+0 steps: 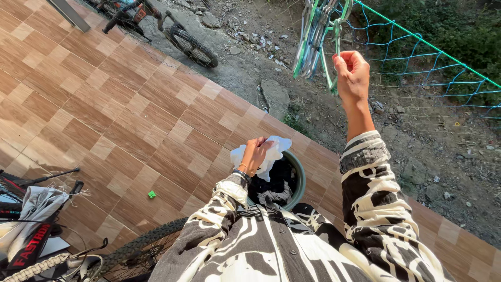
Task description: The person takes items of clothing from a bucket, attaches them to hangers, and hangs the hangers on a clothesline.
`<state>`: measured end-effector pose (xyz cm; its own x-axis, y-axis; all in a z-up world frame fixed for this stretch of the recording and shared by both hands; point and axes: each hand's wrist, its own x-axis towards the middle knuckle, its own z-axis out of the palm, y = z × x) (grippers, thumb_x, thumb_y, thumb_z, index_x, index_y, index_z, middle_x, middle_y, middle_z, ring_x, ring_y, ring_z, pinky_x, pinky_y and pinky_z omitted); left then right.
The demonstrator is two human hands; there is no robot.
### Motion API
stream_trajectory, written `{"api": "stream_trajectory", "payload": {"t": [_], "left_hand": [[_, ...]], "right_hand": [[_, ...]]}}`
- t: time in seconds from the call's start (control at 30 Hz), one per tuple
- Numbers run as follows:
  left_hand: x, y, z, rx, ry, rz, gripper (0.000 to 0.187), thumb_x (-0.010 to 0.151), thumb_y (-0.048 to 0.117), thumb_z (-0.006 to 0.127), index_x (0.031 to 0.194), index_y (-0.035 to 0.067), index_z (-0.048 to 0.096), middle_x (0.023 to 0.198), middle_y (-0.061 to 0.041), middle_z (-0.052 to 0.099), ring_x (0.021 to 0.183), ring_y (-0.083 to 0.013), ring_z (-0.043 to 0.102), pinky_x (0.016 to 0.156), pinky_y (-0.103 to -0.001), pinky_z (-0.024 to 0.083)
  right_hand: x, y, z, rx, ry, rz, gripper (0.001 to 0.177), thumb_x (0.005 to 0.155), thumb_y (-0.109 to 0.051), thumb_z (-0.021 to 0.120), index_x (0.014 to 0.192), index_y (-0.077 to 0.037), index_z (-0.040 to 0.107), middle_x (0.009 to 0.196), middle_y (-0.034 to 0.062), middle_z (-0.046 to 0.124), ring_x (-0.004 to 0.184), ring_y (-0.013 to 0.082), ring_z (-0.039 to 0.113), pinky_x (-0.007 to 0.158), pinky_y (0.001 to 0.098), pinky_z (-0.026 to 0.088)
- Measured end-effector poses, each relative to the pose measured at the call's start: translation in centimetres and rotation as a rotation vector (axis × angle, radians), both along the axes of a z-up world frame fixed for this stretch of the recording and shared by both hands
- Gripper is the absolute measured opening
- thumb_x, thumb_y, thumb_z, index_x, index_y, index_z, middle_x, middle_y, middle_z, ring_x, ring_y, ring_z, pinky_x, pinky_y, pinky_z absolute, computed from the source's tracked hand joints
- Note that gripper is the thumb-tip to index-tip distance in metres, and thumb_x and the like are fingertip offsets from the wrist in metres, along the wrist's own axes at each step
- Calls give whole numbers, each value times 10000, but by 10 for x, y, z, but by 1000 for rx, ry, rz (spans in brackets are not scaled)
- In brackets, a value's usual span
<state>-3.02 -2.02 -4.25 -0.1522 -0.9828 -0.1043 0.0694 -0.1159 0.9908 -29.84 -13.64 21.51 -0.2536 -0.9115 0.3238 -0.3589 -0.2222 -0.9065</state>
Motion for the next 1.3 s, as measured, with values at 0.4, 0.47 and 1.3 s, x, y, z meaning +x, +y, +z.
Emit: {"api": "stream_trajectory", "payload": {"t": [0.4,0.47,1.3], "left_hand": [[7,-1,58,89,-56,44,283,933,222,713,916,-61,721,784,9,700,719,-79,572,676,-284,483],[9,-4,60,99,-154,66,308,935,240,721,913,-68,717,766,-19,708,702,-103,578,676,-298,485],[37,-15,42,-432,-384,3,194,958,180,715,1084,52,789,899,-30,699,814,-79,606,729,-253,493]], "right_hand": [[1,49,-47,7,793,-303,157,931,-162,752,1014,-52,677,1253,185,387,1144,374,421,880,511,398],[0,49,-60,-49,756,-369,140,956,-157,748,1023,-62,671,1290,166,373,1143,352,439,912,505,409],[-10,87,-147,-96,621,-435,143,967,-113,776,1037,-54,667,1292,182,486,899,300,661,697,446,567]]}}
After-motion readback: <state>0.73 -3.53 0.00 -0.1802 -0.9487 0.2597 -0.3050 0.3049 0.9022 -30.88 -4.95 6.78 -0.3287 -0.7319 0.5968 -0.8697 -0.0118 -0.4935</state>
